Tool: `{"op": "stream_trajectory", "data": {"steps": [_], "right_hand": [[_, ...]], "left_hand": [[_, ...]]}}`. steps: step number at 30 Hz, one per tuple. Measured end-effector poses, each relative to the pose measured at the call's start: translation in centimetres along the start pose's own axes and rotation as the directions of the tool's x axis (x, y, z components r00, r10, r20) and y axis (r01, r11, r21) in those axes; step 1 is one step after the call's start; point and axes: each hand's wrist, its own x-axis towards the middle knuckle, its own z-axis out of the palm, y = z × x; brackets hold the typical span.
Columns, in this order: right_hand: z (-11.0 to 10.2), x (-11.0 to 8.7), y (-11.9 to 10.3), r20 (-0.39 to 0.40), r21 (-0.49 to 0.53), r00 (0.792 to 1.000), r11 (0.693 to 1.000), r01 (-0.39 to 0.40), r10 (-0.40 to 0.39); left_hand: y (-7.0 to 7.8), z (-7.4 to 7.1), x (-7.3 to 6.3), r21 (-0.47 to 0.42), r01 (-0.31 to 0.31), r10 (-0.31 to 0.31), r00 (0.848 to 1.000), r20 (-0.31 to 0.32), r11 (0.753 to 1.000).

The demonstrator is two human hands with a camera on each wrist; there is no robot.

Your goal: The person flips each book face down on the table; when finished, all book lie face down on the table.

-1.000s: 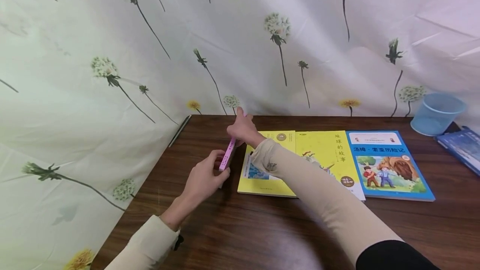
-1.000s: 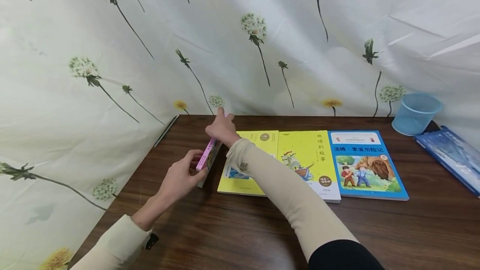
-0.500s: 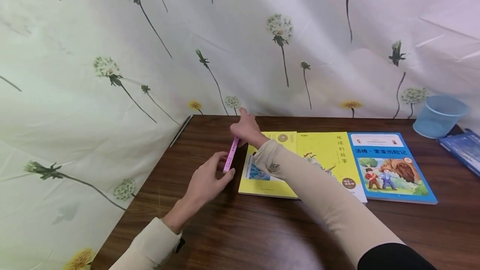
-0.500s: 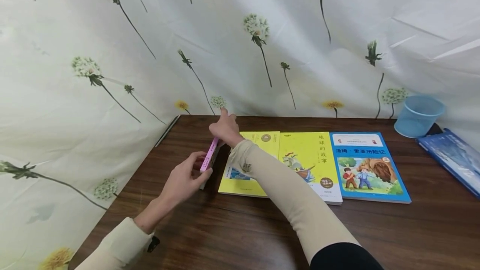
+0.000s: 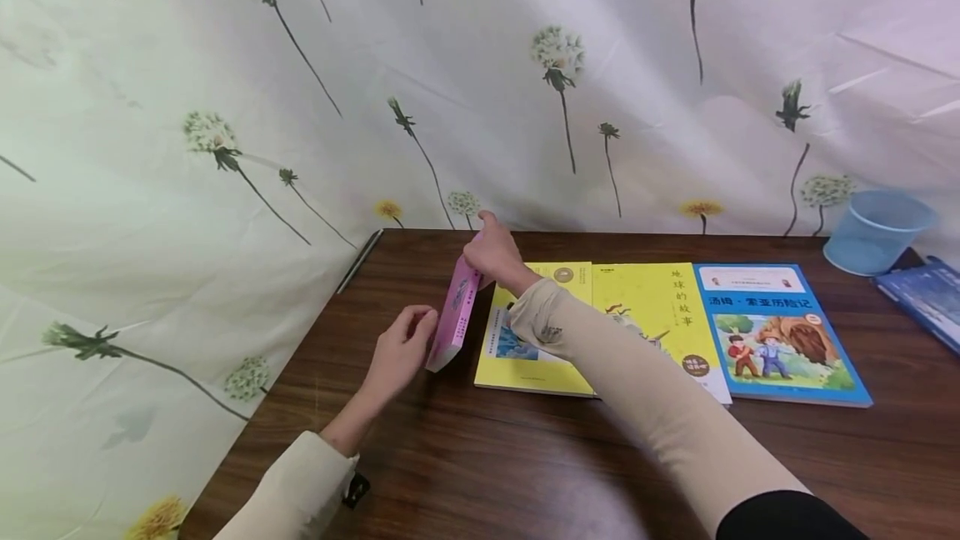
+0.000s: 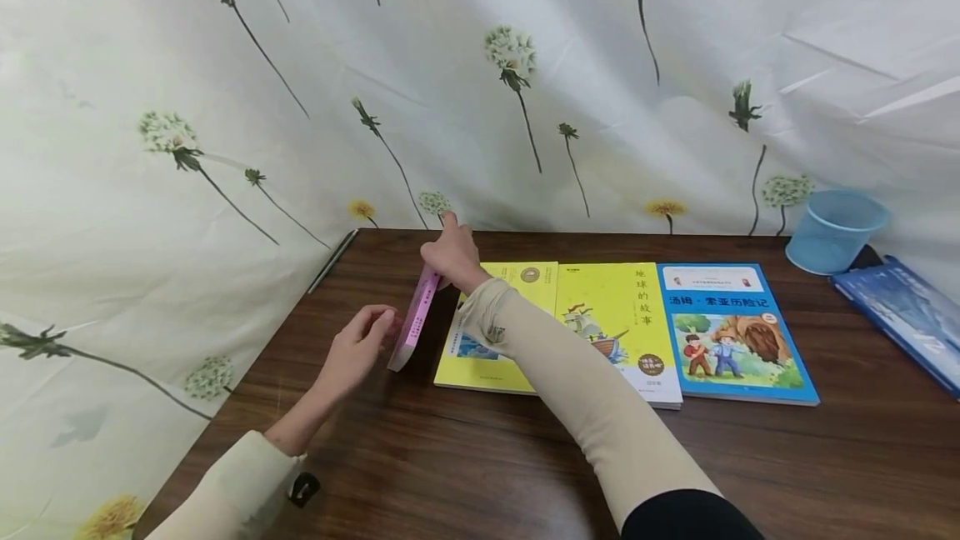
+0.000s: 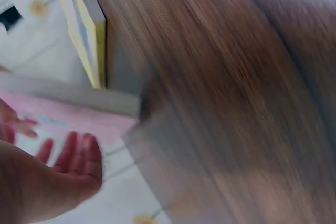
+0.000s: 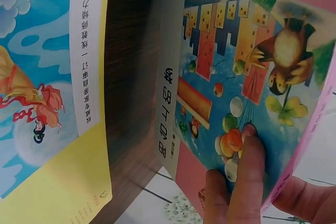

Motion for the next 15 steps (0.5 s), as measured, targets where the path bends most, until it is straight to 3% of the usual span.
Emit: {"op": "stream_trajectory", "data": {"steps": [5,10,15], "right_hand": [[-0.2,-0.2,-0.1,0.021,0.062,1.0,0.998,-0.01,0.009],[-0.3,-0.2,-0.5,0.049,0.135,0.998,0.99,-0.037,0.031],[-0.6,-0.1,-0.9,0.078,0.187,0.996,0.98,-0.067,0.053]], "left_hand": [[-1.1,-0.3,0.7,-0.065,0.193,-0.188,0.979,0.082,0.979],[-1.6,-0.4,0.7,-0.142,0.288,-0.263,0.949,0.174,0.947],[-1.7,-0.6,0.9,-0.263,0.363,-0.299,0.92,0.252,0.894]]}}
